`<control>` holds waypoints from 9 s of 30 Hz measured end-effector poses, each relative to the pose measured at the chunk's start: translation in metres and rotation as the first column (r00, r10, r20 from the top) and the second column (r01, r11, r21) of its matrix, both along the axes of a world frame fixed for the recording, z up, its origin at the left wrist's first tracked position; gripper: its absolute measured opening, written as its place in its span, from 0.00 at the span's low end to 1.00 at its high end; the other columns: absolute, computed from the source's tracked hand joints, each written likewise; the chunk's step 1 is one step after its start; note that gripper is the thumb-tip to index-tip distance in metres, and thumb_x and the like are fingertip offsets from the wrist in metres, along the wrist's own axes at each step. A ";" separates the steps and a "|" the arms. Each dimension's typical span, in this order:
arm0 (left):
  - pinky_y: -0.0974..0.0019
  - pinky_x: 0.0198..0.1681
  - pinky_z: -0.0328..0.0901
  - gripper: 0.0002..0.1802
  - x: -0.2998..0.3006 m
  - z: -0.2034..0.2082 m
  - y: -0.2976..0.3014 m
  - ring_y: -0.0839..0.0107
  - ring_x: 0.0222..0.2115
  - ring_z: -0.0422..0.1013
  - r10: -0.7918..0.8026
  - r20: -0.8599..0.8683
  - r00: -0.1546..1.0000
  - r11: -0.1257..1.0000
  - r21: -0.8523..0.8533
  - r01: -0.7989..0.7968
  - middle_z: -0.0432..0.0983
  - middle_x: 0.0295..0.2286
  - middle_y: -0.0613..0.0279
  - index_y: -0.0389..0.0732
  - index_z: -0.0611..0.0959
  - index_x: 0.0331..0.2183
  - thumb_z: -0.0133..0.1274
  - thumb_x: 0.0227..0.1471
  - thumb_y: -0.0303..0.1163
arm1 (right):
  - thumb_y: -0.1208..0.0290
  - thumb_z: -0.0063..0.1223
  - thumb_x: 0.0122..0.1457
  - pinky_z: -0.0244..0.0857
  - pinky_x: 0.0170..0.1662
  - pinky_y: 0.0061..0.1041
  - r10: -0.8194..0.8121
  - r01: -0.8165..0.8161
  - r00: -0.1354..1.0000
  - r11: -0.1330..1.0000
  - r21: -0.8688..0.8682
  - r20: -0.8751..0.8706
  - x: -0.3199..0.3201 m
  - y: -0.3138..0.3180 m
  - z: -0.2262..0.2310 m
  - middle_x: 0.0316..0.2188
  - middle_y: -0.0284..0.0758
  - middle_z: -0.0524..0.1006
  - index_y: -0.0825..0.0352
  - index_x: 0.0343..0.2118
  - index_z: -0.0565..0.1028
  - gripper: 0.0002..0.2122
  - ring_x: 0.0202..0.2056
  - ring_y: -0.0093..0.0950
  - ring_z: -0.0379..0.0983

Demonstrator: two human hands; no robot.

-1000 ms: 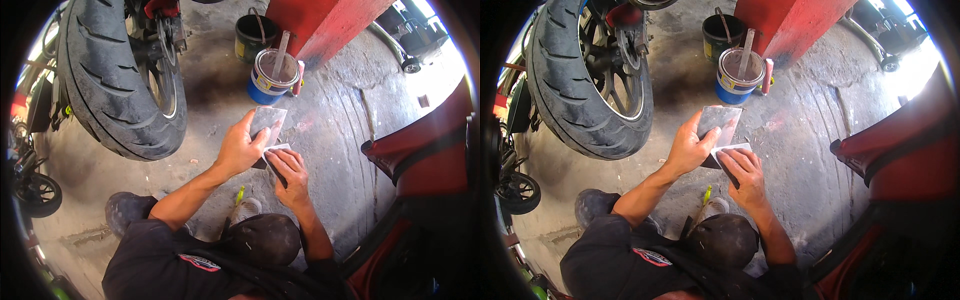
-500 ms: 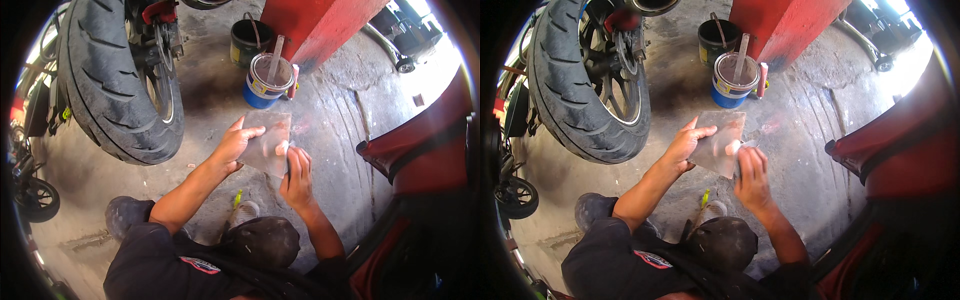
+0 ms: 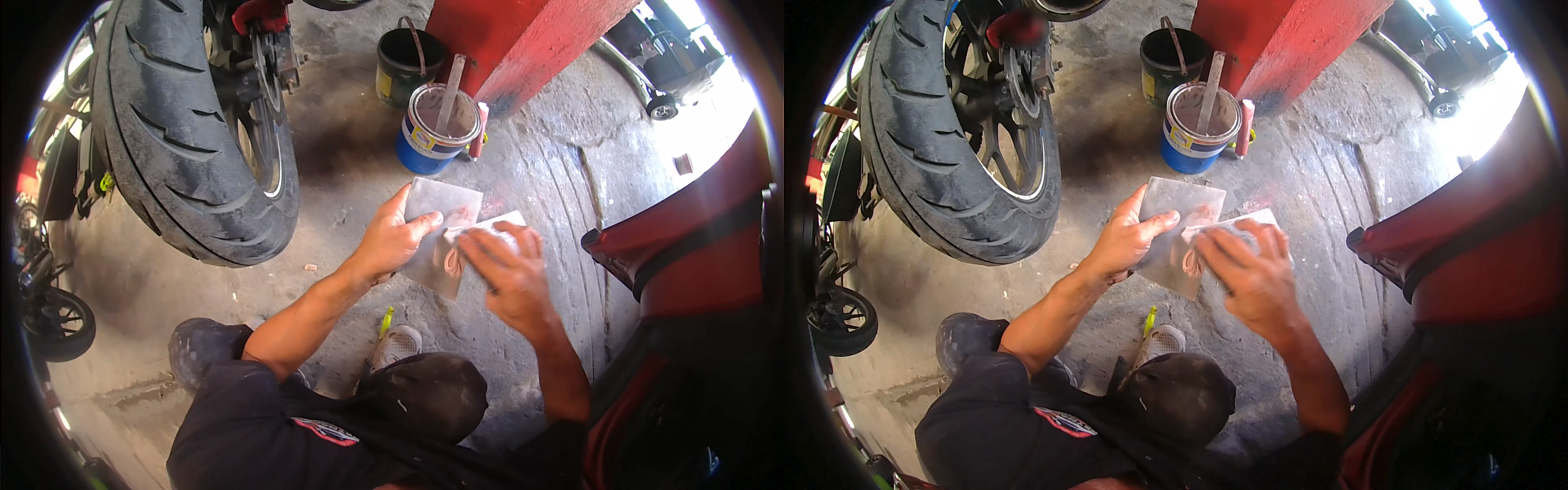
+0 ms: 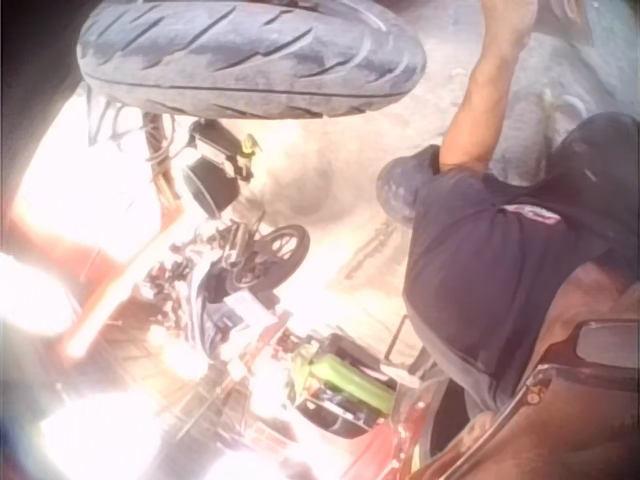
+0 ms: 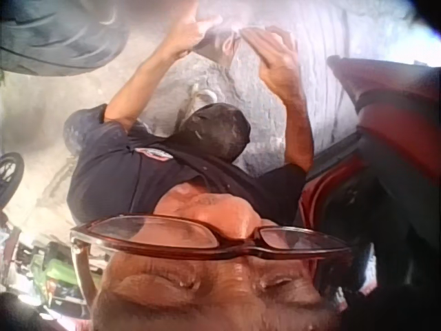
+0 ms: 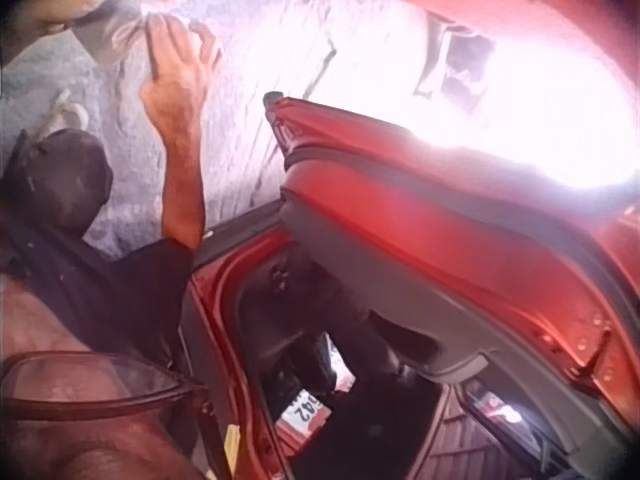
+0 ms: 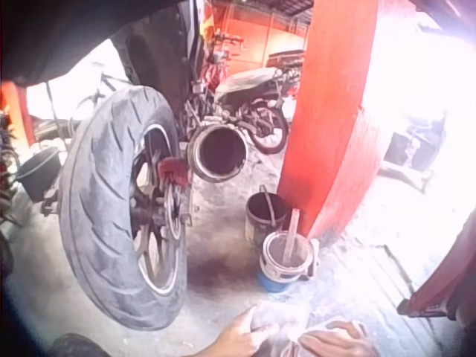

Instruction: The person applies masking tape to the rear quarter panel of a red car to protect the surrounding paint. They then mix a body filler with a hardener on a plastic sheet and apply the mixture to a sanded area on the panel. Finally, they use a sanding block to smooth the applied filler.

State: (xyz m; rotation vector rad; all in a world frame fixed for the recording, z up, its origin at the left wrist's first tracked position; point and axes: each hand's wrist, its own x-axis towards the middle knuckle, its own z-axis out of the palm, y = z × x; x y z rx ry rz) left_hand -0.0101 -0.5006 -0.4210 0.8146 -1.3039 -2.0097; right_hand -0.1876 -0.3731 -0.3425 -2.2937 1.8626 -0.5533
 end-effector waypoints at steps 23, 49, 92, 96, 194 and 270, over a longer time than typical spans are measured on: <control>0.57 0.37 0.71 0.21 0.001 0.021 0.017 0.48 0.32 0.78 0.091 0.306 0.948 0.855 -0.511 0.083 0.79 0.30 0.39 0.34 0.74 0.52 0.50 0.61 0.37 | 0.87 0.51 0.49 0.61 0.59 0.41 -0.179 0.288 0.904 0.926 -0.243 0.389 0.039 -0.003 -0.067 0.50 0.45 0.74 0.72 0.50 0.75 0.22 0.54 0.44 0.69; 0.61 0.51 0.68 0.35 0.009 0.017 -0.012 0.62 0.49 0.73 -0.014 -0.002 1.000 0.999 0.035 0.014 0.73 0.50 0.46 0.27 0.59 0.63 0.50 0.61 0.33 | 0.90 0.46 0.45 0.60 0.60 0.41 -0.242 0.262 0.957 0.958 -0.121 0.158 0.001 0.032 -0.093 0.54 0.45 0.70 0.70 0.57 0.67 0.31 0.56 0.45 0.65; 0.60 0.49 0.71 0.24 -0.004 -0.012 0.000 0.64 0.45 0.75 -0.012 -0.103 0.995 0.970 0.242 0.037 0.74 0.48 0.52 0.37 0.67 0.56 0.51 0.59 0.24 | 0.84 0.53 0.44 0.59 0.60 0.43 -0.086 -0.036 0.740 0.985 0.167 0.667 -0.016 0.018 -0.019 0.54 0.36 0.73 0.60 0.55 0.73 0.30 0.55 0.35 0.68; 0.60 0.50 0.70 0.23 -0.007 -0.002 -0.003 0.64 0.45 0.75 0.074 -0.100 0.992 0.923 0.385 -0.030 0.75 0.47 0.53 0.38 0.68 0.55 0.51 0.58 0.24 | 0.81 0.60 0.41 0.58 0.61 0.44 -0.009 0.023 0.976 0.998 -0.061 0.218 0.036 0.025 -0.021 0.54 0.35 0.69 0.58 0.56 0.71 0.33 0.56 0.40 0.64; 0.67 0.58 0.58 0.26 0.020 0.222 0.426 0.72 0.52 0.67 -0.449 -0.311 -0.838 -0.792 -0.296 0.534 0.75 0.49 0.63 0.32 0.74 0.54 0.56 0.52 0.23 | 0.70 0.57 0.59 0.59 0.61 0.32 -0.650 0.806 -0.472 -0.045 0.590 0.596 0.478 0.443 0.184 0.58 0.44 0.71 0.68 0.61 0.66 0.26 0.59 0.35 0.66; 0.62 0.53 0.68 0.23 -0.027 0.129 0.483 0.68 0.47 0.73 -0.144 -0.206 -0.968 -0.971 -0.156 0.178 0.76 0.47 0.59 0.42 0.75 0.53 0.57 0.54 0.27 | 0.84 0.49 0.54 0.64 0.55 0.29 -0.102 -0.188 -0.436 -0.962 -0.201 0.894 0.410 0.220 0.142 0.47 0.36 0.78 0.71 0.53 0.73 0.21 0.51 0.30 0.72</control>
